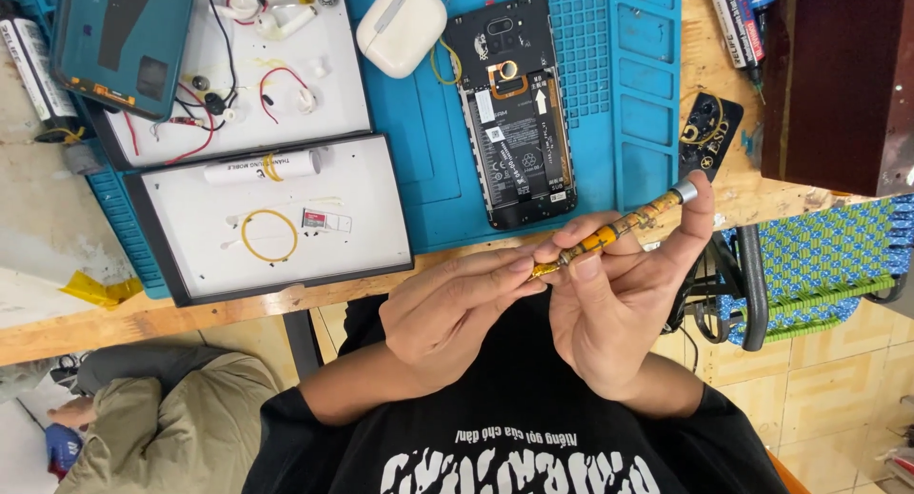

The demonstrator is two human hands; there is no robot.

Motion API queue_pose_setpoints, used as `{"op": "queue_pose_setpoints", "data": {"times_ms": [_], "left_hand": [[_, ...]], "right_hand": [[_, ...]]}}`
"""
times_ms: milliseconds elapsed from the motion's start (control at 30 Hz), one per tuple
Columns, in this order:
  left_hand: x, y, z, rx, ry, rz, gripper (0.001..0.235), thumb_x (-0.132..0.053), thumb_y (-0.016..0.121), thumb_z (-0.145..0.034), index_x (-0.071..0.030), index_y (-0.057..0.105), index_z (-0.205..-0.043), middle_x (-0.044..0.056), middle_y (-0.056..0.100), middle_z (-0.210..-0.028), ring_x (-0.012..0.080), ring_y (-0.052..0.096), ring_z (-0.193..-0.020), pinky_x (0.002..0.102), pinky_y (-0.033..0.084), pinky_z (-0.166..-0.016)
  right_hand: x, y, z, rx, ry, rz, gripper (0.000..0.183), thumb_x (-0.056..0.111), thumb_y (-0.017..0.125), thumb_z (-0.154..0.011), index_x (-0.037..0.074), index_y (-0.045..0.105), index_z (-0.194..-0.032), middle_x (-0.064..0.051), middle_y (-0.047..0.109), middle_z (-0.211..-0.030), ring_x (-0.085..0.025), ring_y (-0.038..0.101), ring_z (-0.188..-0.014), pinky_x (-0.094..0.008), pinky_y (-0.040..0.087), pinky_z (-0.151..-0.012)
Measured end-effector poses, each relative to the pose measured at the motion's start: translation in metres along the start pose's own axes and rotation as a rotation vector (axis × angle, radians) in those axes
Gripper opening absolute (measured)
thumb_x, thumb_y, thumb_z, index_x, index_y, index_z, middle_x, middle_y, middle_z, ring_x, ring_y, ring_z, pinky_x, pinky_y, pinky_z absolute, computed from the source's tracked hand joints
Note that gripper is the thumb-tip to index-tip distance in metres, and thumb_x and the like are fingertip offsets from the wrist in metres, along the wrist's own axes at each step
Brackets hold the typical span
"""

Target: The person uses a small hammer to tap a component on the back of a disassembled smartphone. They then use their fingers to press and adjust the same area. The work is performed on a blue tray with various tools and parts nearby.

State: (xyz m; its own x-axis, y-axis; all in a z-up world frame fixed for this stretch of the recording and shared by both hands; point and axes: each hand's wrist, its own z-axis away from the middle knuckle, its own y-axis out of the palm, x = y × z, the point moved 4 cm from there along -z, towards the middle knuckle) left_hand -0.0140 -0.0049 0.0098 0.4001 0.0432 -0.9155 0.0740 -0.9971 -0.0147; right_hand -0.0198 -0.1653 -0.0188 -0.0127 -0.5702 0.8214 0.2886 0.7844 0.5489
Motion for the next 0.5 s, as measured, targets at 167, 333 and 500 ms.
{"op": "queue_pose_setpoints", "data": {"times_ms": [167, 333, 500], "left_hand": [[-0.0017, -0.0009, 0.0009, 0.038, -0.003, -0.065, 0.025, 0.006, 0.085, -0.096, 0.005, 0.074, -0.118, 0.022, 0.081, -0.118, 0.0331, 0.086, -0.109, 0.034, 0.075, -0.098], [-0.0011, -0.0014, 0.0035, 0.04, -0.017, -0.039, 0.024, 0.006, 0.083, -0.097, 0.004, 0.074, -0.119, 0.022, 0.08, -0.119, 0.0338, 0.086, -0.111, 0.033, 0.075, -0.098], [-0.0036, -0.0018, 0.0025, 0.032, -0.015, -0.055, 0.025, 0.006, 0.083, -0.098, 0.004, 0.073, -0.121, 0.022, 0.08, -0.121, 0.0336, 0.086, -0.111, 0.034, 0.075, -0.098]], "right_hand": [[0.0012, -0.0024, 0.0047, -0.007, -0.03, 0.056, 0.1, -0.006, 0.07, -0.107, 0.028, 0.007, -0.176, -0.026, 0.072, -0.109, -0.033, 0.078, -0.086, -0.047, 0.071, -0.094], [0.0011, -0.002, 0.0064, -0.006, -0.041, 0.067, 0.1, -0.008, 0.068, -0.107, 0.03, 0.006, -0.176, -0.026, 0.072, -0.108, -0.032, 0.077, -0.087, -0.048, 0.071, -0.095], [0.0, -0.0002, 0.0036, -0.003, -0.029, 0.024, 0.098, -0.005, 0.071, -0.105, 0.024, 0.009, -0.176, -0.03, 0.072, -0.108, -0.033, 0.076, -0.087, -0.047, 0.07, -0.095]]}}
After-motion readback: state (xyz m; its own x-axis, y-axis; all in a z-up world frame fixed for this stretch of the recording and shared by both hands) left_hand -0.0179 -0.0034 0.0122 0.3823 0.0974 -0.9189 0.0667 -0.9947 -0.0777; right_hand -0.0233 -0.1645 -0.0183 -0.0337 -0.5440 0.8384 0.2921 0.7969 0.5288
